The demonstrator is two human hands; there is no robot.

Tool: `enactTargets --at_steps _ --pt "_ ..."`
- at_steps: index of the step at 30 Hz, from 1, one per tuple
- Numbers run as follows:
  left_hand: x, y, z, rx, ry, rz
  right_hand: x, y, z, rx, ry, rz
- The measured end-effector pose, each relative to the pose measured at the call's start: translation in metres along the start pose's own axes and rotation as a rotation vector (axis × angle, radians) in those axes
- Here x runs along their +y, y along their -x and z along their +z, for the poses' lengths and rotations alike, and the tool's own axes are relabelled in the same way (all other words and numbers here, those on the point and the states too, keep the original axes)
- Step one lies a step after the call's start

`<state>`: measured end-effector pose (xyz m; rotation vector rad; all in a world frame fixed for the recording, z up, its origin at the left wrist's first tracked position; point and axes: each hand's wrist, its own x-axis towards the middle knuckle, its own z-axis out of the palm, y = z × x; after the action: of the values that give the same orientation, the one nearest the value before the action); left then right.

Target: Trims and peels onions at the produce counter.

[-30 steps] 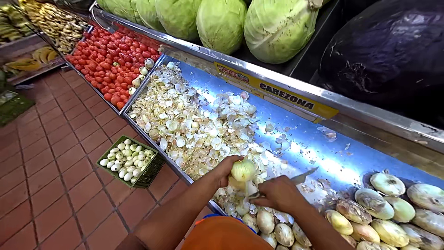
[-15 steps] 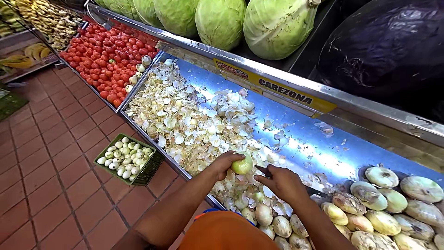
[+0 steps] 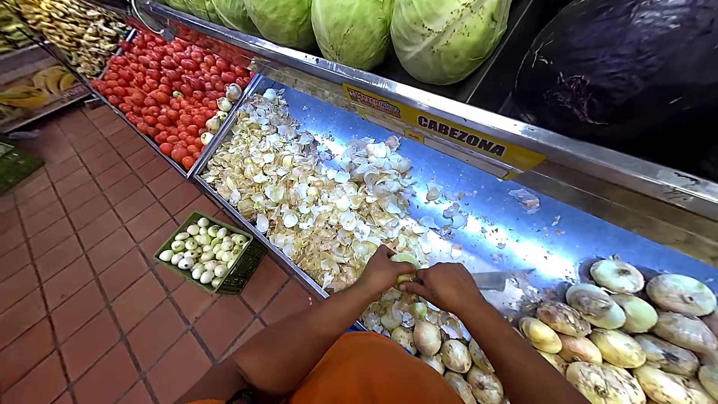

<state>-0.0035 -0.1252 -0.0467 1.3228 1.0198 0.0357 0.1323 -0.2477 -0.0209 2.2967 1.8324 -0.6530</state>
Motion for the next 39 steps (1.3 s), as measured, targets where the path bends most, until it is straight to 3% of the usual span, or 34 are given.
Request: enactTargets --at_steps 3,6,9,13,17,21,24,27,30,36,39 --pt "-0.014 -0.015 0.006 0.109 0.101 -0.071 0.01 -0.011 0.009 0.048 0.084 -0.106" --pt "-0.02 -0.029 0.008 0.165 0.3 -0.177 0.01 -0.012 0.015 -0.013 0.089 -0.153" --pt "-0.015 -0.042 -0.01 0.101 0.482 -0.222 0.002 -0.004 0.029 -0.113 0.03 -0.169" --pt "0.002 -0.04 -0.038 -0.024 0.391 -0.211 0.014 -0.002 0.033 -0.171 -0.09 0.1" --pt "0.002 -0.03 -0.044 -0.062 0.331 -0.173 0.033 0.008 0.026 -0.096 -0.249 0.142" --pt "-0.001 -0.026 -0.041 -0.105 0.354 -0.123 0.028 0.014 0.012 0.029 -0.171 0.374" --pt "0.001 -0.024 -0.041 -0.105 0.365 -0.11 0.026 0.012 0.001 -0.022 -0.194 0.468" --pt "0.003 -0.021 -0.04 -0.105 0.333 -0.089 0.022 0.01 -0.004 0.015 -0.243 0.38" --pt "0.006 -0.017 -0.038 -0.122 0.24 -0.055 0.018 0.003 -0.007 0.086 -0.257 0.151" --pt "0.016 -0.01 -0.036 -0.09 0.006 -0.037 0.005 -0.002 -0.01 0.174 0.001 -0.069" --pt "0.019 -0.007 -0.043 -0.148 0.099 -0.068 0.001 0.005 0.0 0.038 0.089 -0.191"
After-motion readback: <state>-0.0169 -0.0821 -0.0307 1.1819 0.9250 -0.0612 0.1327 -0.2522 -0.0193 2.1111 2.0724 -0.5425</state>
